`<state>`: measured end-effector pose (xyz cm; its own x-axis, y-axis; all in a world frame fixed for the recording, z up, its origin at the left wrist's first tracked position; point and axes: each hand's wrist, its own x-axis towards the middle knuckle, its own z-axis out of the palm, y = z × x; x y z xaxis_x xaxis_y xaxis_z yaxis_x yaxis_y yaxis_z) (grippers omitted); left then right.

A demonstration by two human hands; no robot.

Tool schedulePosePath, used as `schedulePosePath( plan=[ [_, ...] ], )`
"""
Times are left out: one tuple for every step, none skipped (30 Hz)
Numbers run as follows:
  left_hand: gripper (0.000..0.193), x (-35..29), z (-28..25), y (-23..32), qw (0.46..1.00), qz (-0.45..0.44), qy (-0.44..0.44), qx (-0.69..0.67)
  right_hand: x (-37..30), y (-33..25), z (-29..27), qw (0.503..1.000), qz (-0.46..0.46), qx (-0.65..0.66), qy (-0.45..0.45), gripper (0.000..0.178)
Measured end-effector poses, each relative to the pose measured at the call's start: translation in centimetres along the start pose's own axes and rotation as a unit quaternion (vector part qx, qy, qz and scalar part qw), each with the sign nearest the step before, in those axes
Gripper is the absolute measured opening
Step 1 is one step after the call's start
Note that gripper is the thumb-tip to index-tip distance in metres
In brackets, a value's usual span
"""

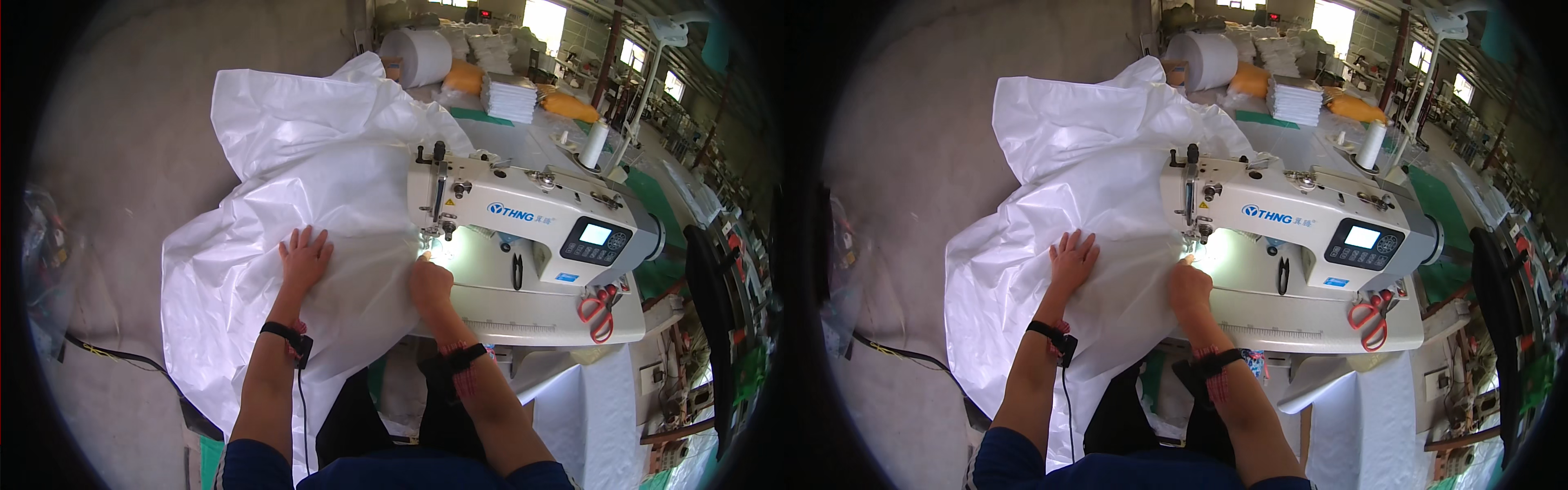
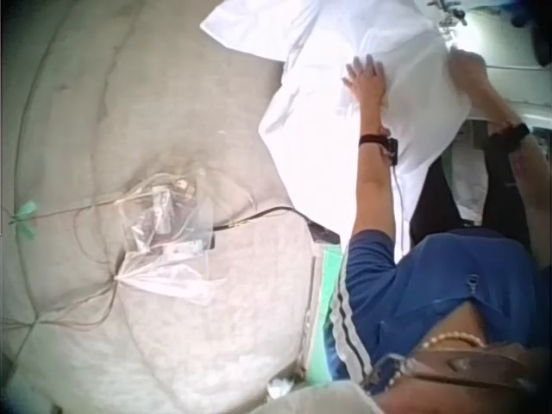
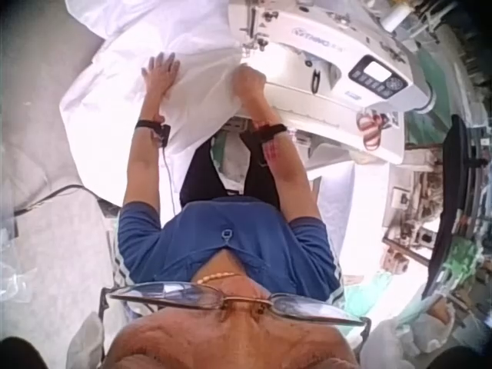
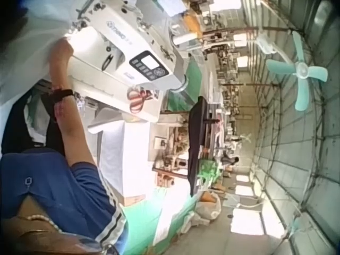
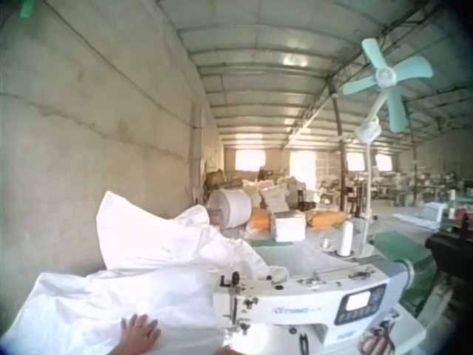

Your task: Sewing two large white plastic sheets together using an industrial sewing machine.

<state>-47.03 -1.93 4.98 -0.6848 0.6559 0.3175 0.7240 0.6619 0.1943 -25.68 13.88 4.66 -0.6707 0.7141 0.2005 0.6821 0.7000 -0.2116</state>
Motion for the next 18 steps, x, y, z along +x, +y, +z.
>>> schedulePosePath(
  plan=[
    [0.047, 0.0, 0.0, -0.4, 1.0, 0.001, 0.002, 0.002, -0.2, -0.1, 0.1, 0.999, 0.017, 0.028, 0.0, 0.038],
    [0.045, 0.1, 0.0, -0.9, 1.0, 0.019, -0.001, -0.019, -0.5, -0.2, 0.1, 0.998, 0.034, 0.057, 0.001, 0.035],
    [0.044, 0.0, -0.2, -1.5, 0.999, 0.036, -0.003, -0.04, -1.5, -0.2, 0.3, 0.998, 0.033, 0.059, 0.002, 0.035],
    [0.044, -0.7, -0.5, -2.9, 0.999, 0.031, -0.004, -0.036, -3.5, -0.6, 0.1, 0.993, 0.028, 0.113, -0.027, 0.034],
    [0.04, -1.7, -1.0, -4.1, 0.981, 0.049, 0.062, -0.177, -5.6, -1.0, -0.8, 0.984, 0.023, 0.165, -0.054, 0.033],
    [0.036, -2.7, -1.4, -4.9, 0.939, 0.067, 0.127, -0.314, -8.0, -1.3, -2.6, 0.955, 0.023, 0.272, -0.115, 0.037],
    [0.03, -4.5, -1.9, -4.3, 0.898, 0.037, 0.097, -0.428, -10.5, -1.0, -3.5, 0.912, 0.028, 0.371, -0.174, 0.041],
    [0.024, -6.6, -2.6, -2.2, 0.838, 0.013, 0.057, -0.542, -12.7, 0.3, -1.7, 0.872, 0.051, 0.452, -0.181, 0.043],
    [0.02, -9.2, -4.0, -0.4, 0.821, 0.013, -0.018, -0.57, -14.7, 1.3, 0.5, 0.822, 0.07, 0.532, -0.189, 0.046],
    [0.017, -12.0, -4.7, 0.6, 0.8, 0.01, -0.089, -0.593, -16.2, 1.8, 1.5, 0.823, 0.074, 0.531, -0.187, 0.046],
    [0.014, -14.9, -3.9, 0.3, 0.809, 0.034, -0.109, -0.577, -17.4, 1.6, 2.0, 0.793, 0.116, 0.544, -0.248, 0.05],
    [0.014, -17.6, -4.1, 1.7, 0.826, 0.055, -0.137, -0.543, -17.9, 2.0, 2.6, 0.759, 0.163, 0.552, -0.304, 0.054],
    [0.015, -19.9, -3.8, 2.4, 0.851, 0.117, -0.134, -0.494, -17.6, 2.0, 3.4, 0.759, 0.157, 0.553, -0.306, 0.054],
    [0.016, -22.0, -4.0, 3.7, 0.866, 0.099, -0.196, -0.45, -17.1, 2.3, 4.6, 0.751, 0.128, 0.582, -0.285, 0.057],
    [0.018, -24.1, -4.1, 4.6, 0.875, 0.079, -0.257, -0.403, -17.0, 2.1, 5.3, 0.741, 0.098, 0.609, -0.265, 0.06],
    [0.02, -26.3, -2.8, 4.5, 0.876, 0.092, -0.282, -0.38, -16.5, 1.6, 5.0, 0.741, 0.093, 0.609, -0.268, 0.06],
    [0.021, -28.0, -1.4, 4.6, 0.875, 0.106, -0.307, -0.358, -15.4, 0.9, 4.3, 0.762, 0.069, 0.587, -0.264, 0.058],
    [0.021, -28.8, -1.1, 5.3, 0.874, 0.109, -0.307, -0.36, -14.4, 0.7, 3.7, 0.784, 0.049, 0.564, -0.255, 0.056]
  ],
)
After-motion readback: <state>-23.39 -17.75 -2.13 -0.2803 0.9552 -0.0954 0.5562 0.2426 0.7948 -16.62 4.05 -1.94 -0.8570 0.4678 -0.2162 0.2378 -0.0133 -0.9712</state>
